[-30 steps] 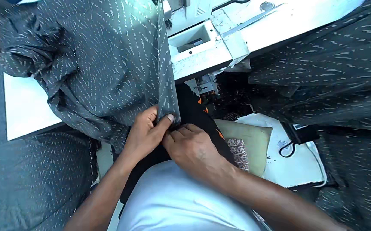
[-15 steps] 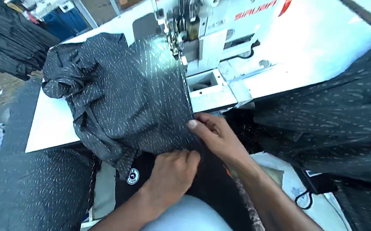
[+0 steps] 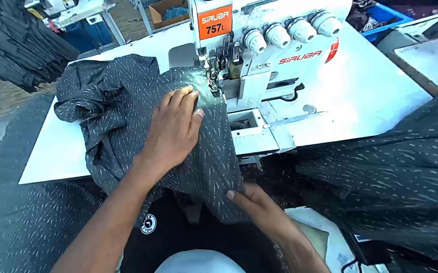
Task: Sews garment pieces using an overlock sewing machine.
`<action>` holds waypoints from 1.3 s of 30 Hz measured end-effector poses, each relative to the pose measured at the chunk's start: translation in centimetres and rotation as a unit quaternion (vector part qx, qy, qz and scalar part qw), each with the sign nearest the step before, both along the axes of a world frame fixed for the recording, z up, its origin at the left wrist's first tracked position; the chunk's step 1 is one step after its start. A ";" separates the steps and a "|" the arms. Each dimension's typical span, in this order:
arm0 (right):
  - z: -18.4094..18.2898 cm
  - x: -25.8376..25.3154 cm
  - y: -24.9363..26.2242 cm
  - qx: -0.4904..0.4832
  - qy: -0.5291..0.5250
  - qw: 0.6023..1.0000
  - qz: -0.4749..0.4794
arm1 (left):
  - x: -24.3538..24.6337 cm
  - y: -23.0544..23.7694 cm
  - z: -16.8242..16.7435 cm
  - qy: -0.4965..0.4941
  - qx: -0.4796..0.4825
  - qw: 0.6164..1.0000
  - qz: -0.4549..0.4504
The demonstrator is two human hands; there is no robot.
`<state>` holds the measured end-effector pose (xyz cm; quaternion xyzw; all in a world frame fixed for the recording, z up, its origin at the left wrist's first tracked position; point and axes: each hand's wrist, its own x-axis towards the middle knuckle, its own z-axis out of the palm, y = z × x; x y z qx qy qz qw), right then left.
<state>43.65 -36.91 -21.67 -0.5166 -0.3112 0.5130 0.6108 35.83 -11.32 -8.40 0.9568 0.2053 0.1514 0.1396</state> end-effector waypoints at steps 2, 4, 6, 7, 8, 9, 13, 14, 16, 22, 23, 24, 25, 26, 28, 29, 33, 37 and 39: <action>0.1 -0.4 -0.8 0.012 -0.001 1.000 -0.005 | 0.4 -0.5 -0.7 0.011 0.018 1.000 0.008; 0.0 -0.5 -1.0 0.034 0.008 0.999 -0.001 | 0.5 -0.3 -1.0 0.016 0.017 1.000 0.006; 0.1 -0.4 -0.8 0.044 -0.003 0.999 -0.001 | 0.6 -0.1 -0.9 0.026 0.006 1.000 0.008; 0.3 -0.3 -0.6 0.053 -0.013 0.999 -0.003 | 0.9 0.2 -0.8 0.033 0.001 0.999 0.010; 0.7 -0.3 -0.3 0.063 -0.018 0.998 -0.006 | 1.3 0.8 -0.9 0.037 -0.002 0.999 0.011; 1.0 -0.2 0.1 0.073 -0.018 0.997 -0.007 | 1.9 1.6 -1.1 0.038 -0.001 0.999 0.013; 2.4 0.6 2.3 0.083 -0.020 0.996 -0.038 | 4.6 5.0 -0.8 0.068 -0.005 0.998 0.017; 2.9 0.8 2.9 0.087 -0.020 0.995 -0.046 | 5.2 5.6 -0.6 0.077 -0.002 0.997 0.018; 3.6 1.3 4.1 0.092 -0.017 0.994 -0.053 | 6.4 7.0 -0.3 0.086 0.002 0.996 0.019; 5.3 2.8 8.0 0.072 0.026 0.996 -0.055 | 9.8 12.3 -0.2 0.104 0.021 0.994 0.004; 5.8 3.0 8.6 0.069 0.022 0.996 -0.060 | 10.4 13.0 -0.3 0.106 0.021 0.994 0.004; 6.2 3.2 9.2 0.068 0.018 0.995 -0.068 | 10.8 13.6 -0.2 0.111 0.019 0.994 0.006; 6.6 3.5 9.7 0.070 0.024 0.995 -0.073 | 11.3 14.2 0.0 0.119 0.016 0.993 0.008; 7.0 3.8 10.3 0.070 0.031 0.994 -0.078 | 11.7 14.6 0.2 0.124 0.013 0.992 0.012; 7.5 4.4 11.4 0.072 0.052 0.993 -0.079 | 12.6 15.8 0.5 0.134 0.011 0.991 0.016; 7.7 4.7 12.0 0.079 0.066 0.992 -0.070 | 13.0 16.5 0.5 0.137 0.012 0.990 0.016; 8.4 5.1 13.3 0.064 0.086 0.992 -0.072 | 14.3 19.1 0.5 0.071 0.086 0.993 0.031; 8.5 5.3 13.3 0.056 0.083 0.993 -0.067 | 9.9 13.0 1.2 -0.250 0.121 0.960 -0.033; 8.3 5.6 13.3 0.057 0.087 0.993 -0.061 | 6.0 6.7 1.3 -0.305 0.016 0.947 -0.094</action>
